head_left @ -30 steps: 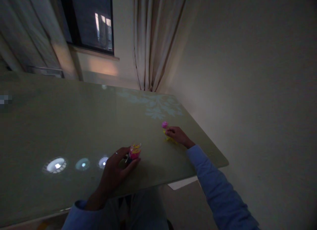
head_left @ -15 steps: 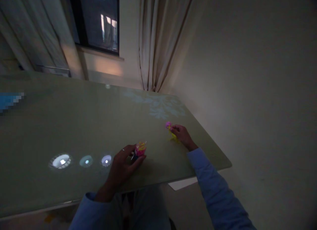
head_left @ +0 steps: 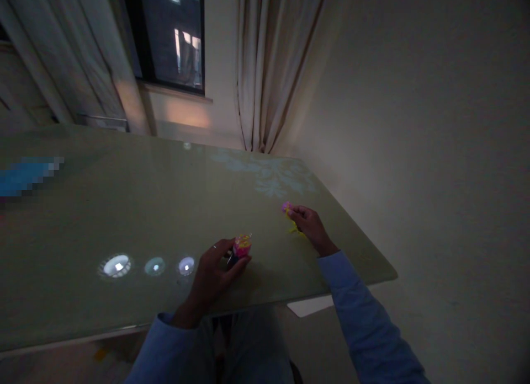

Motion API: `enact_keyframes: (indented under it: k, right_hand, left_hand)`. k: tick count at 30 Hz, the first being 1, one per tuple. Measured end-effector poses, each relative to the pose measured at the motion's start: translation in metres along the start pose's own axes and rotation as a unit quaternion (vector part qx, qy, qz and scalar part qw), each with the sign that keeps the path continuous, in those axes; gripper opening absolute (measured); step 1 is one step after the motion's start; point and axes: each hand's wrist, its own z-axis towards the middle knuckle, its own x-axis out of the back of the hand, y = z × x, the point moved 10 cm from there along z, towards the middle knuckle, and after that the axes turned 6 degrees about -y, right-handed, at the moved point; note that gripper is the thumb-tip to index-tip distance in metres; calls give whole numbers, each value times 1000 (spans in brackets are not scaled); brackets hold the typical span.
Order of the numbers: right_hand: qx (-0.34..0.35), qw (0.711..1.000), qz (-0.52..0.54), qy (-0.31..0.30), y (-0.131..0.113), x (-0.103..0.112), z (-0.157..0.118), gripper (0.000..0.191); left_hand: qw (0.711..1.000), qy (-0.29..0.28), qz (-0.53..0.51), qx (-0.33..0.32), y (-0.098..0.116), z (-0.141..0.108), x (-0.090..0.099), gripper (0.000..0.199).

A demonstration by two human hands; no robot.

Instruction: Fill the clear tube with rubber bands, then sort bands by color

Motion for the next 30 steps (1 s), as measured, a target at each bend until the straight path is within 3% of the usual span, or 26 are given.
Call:
enact_keyframes:
  k: [5,9,13,19,25,30]
  right_hand:
    - [2,991,130,-9,-34,-19,-15,37]
    - [29,979,197,-43,-68,-46,-25,32]
    - [31,968,230,-89,-87,-78,-31,31]
    - [14,959,250,-131,-83,-108,-37,31]
    - [16,960,251,-124,-73,-111,-38,30]
    - [24,975,193,-111,-69,-111,-39,30]
  left_hand:
    - [1000,20,-2,-16,0,-1,2,30]
    - [999,28,5,-25,2,-2,3,31]
    - [999,19,9,-29,2,-2,0,32]
    - [999,29,10,-36,3,-2,2,31]
    - [999,26,4,-37,3,-2,0,32]
    - [999,28,9,-38,4,-3,1,32]
